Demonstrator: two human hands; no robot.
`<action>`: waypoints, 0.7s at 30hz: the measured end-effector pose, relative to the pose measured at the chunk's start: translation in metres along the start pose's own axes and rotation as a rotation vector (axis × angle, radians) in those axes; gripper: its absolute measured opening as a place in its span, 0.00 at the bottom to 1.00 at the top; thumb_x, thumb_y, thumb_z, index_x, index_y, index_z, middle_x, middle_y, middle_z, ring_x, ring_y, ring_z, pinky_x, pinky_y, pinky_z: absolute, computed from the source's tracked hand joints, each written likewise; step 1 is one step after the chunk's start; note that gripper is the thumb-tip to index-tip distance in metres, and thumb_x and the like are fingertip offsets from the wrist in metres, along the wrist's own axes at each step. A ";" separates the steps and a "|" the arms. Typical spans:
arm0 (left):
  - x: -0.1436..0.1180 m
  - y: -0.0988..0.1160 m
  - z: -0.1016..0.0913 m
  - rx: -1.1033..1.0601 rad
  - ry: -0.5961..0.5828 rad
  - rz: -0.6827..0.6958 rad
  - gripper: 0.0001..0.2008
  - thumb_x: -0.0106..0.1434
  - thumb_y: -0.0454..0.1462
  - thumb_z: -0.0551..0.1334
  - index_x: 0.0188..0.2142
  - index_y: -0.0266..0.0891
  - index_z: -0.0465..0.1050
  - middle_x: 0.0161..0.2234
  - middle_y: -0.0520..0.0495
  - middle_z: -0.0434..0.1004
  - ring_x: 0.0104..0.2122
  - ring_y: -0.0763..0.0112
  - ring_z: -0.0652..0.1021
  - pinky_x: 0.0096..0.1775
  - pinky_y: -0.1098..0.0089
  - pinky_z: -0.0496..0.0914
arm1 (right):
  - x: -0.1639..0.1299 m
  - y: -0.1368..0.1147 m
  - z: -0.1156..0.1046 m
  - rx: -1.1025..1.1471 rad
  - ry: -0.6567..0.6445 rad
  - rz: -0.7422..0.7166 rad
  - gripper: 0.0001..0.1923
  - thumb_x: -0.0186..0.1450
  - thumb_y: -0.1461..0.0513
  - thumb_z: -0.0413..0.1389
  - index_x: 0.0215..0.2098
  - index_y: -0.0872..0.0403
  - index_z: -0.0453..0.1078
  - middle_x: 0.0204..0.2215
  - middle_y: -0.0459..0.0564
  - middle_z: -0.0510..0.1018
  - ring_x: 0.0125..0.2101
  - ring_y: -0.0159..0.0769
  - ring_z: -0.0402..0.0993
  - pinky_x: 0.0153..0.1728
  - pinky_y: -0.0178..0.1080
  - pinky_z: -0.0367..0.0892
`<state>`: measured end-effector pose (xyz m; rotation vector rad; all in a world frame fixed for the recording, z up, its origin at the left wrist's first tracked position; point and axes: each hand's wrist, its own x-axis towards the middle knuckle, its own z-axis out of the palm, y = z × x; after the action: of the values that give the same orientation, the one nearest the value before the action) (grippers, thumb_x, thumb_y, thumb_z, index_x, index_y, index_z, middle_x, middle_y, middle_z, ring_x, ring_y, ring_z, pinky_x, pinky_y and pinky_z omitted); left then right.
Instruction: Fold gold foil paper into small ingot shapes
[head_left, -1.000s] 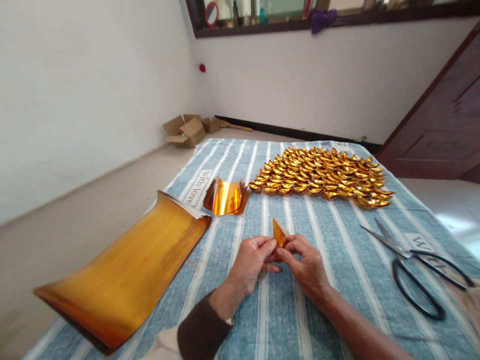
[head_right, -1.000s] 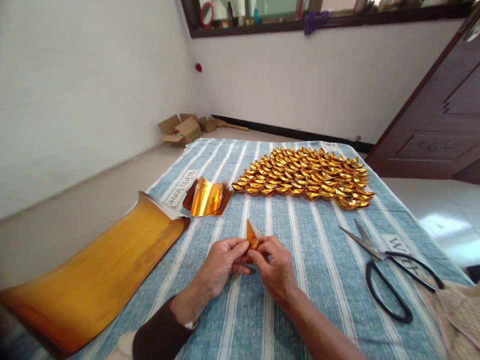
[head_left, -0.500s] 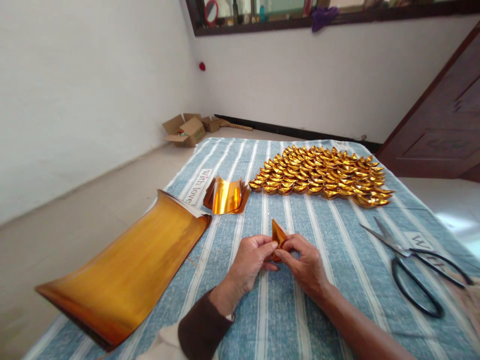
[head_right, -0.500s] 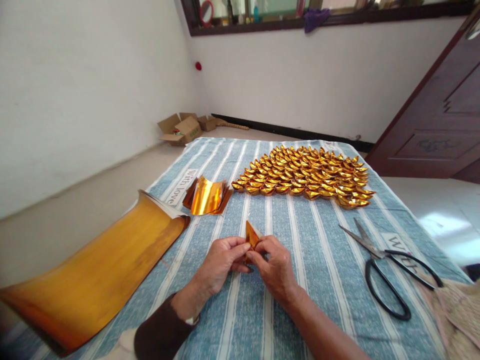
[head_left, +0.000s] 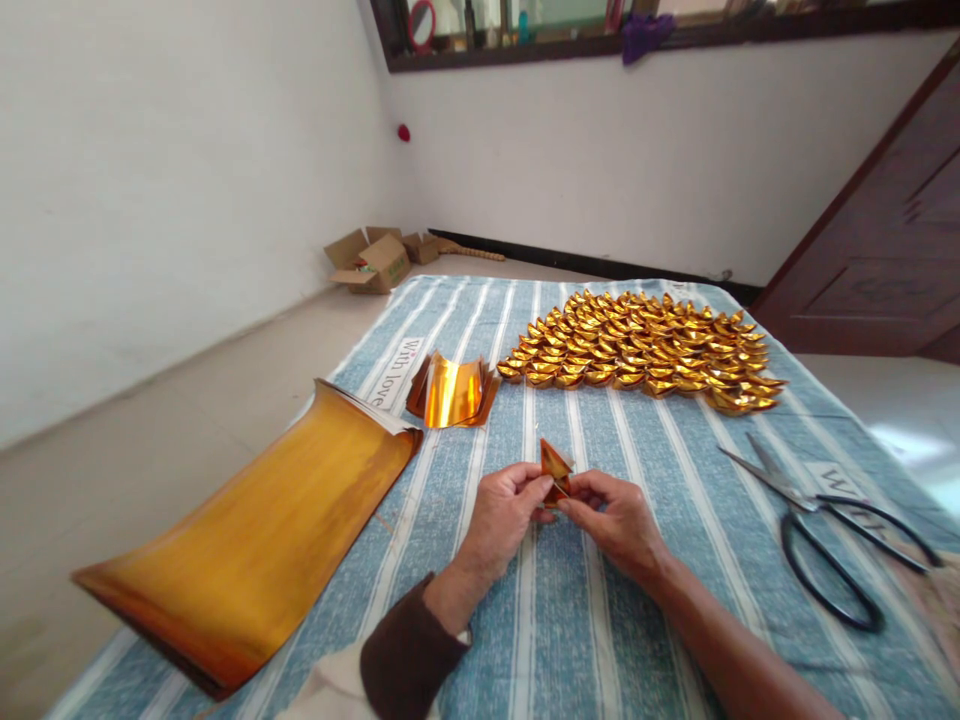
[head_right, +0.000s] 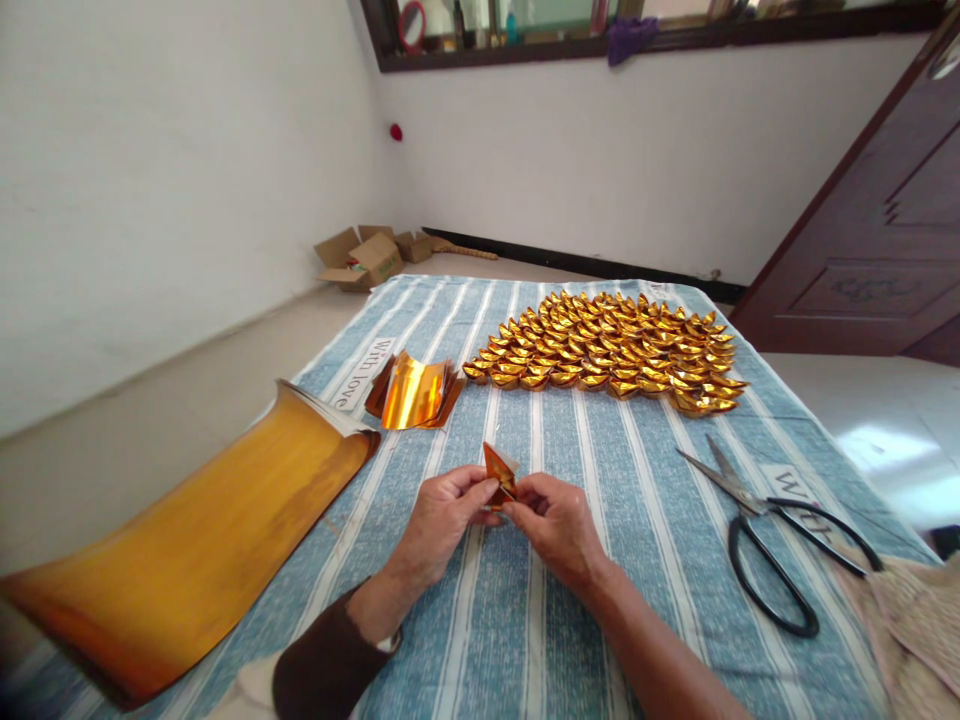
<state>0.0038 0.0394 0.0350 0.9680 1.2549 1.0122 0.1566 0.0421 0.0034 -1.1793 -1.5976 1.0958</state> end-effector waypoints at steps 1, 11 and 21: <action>0.000 0.000 0.000 -0.004 -0.009 0.001 0.11 0.56 0.41 0.65 0.35 0.36 0.78 0.32 0.46 0.80 0.32 0.65 0.79 0.30 0.71 0.74 | 0.000 0.000 0.000 0.002 0.006 0.007 0.07 0.59 0.58 0.59 0.30 0.53 0.74 0.21 0.43 0.75 0.20 0.29 0.69 0.22 0.32 0.64; 0.000 -0.002 -0.005 0.057 -0.074 0.053 0.08 0.54 0.38 0.66 0.32 0.35 0.78 0.28 0.47 0.80 0.29 0.68 0.77 0.33 0.71 0.71 | 0.001 0.003 0.000 -0.029 0.034 0.017 0.10 0.58 0.57 0.60 0.23 0.53 0.69 0.16 0.40 0.68 0.17 0.28 0.63 0.18 0.31 0.58; 0.003 -0.006 -0.014 0.612 -0.127 0.634 0.09 0.64 0.35 0.58 0.36 0.42 0.79 0.44 0.41 0.78 0.45 0.62 0.76 0.49 0.65 0.67 | 0.003 0.016 -0.007 -0.495 0.113 -0.451 0.10 0.64 0.67 0.50 0.30 0.52 0.71 0.27 0.48 0.74 0.31 0.35 0.71 0.33 0.36 0.66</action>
<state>-0.0096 0.0413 0.0276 1.9600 1.1931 1.0260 0.1664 0.0489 -0.0094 -1.0798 -1.9799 0.3467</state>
